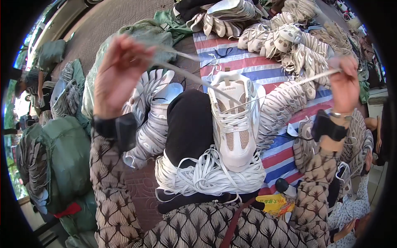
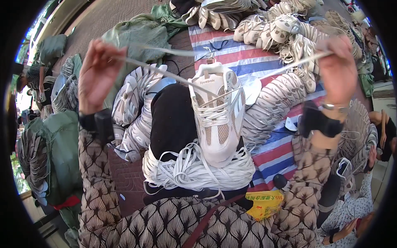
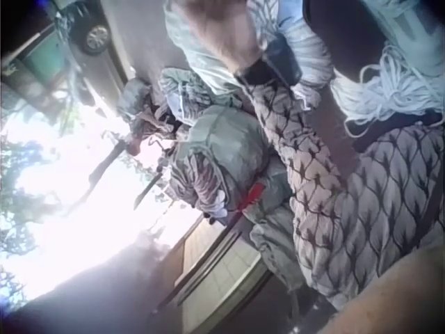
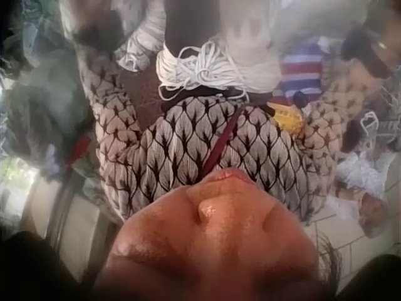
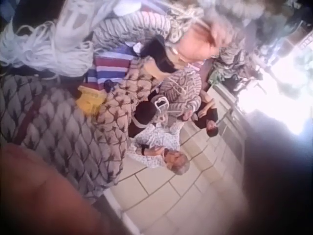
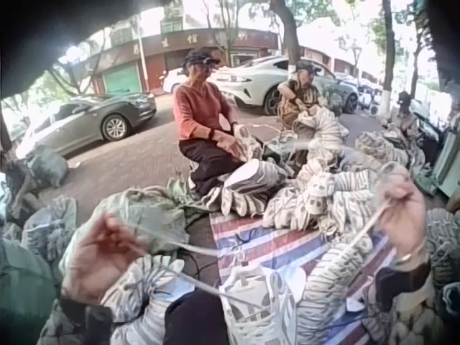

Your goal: Insert and thread shoelaces into white sneakers.

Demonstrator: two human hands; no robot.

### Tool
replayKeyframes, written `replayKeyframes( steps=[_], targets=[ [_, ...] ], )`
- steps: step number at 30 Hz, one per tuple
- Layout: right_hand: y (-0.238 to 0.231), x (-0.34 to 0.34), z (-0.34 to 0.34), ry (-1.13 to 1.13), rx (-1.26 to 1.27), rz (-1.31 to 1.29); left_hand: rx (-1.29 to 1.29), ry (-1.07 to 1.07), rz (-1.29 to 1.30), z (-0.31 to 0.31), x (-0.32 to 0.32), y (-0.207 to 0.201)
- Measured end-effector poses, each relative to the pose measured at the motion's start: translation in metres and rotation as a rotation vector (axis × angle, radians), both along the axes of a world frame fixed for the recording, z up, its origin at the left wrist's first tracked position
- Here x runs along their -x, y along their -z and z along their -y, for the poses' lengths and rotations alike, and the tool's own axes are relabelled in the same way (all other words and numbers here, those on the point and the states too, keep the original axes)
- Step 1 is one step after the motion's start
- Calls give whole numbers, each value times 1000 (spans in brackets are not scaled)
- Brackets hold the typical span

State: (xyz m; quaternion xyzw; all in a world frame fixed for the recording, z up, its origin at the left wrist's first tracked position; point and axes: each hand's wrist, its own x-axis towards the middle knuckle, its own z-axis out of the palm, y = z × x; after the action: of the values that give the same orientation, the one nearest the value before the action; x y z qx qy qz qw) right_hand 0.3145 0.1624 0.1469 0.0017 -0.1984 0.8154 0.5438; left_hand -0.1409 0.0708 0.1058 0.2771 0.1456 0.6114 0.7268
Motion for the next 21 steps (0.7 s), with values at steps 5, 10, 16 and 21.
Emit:
replayKeyframes(
  steps=[5, 10, 16, 21],
  targets=[
    [46, -187, -33, 248, 195, 146, 147, -437, -36, 76, 147, 38],
    [81, -367, -30, 448, 393, 271, 323, -738, -97, 197, 355, 107],
    [90, -403, 1, 592, 435, 572, 654, -920, -355, 255, 398, 115],
    [105, -215, 28, 650, 307, 1185, 796, -982, -621, 178, 243, 119]
  ],
)
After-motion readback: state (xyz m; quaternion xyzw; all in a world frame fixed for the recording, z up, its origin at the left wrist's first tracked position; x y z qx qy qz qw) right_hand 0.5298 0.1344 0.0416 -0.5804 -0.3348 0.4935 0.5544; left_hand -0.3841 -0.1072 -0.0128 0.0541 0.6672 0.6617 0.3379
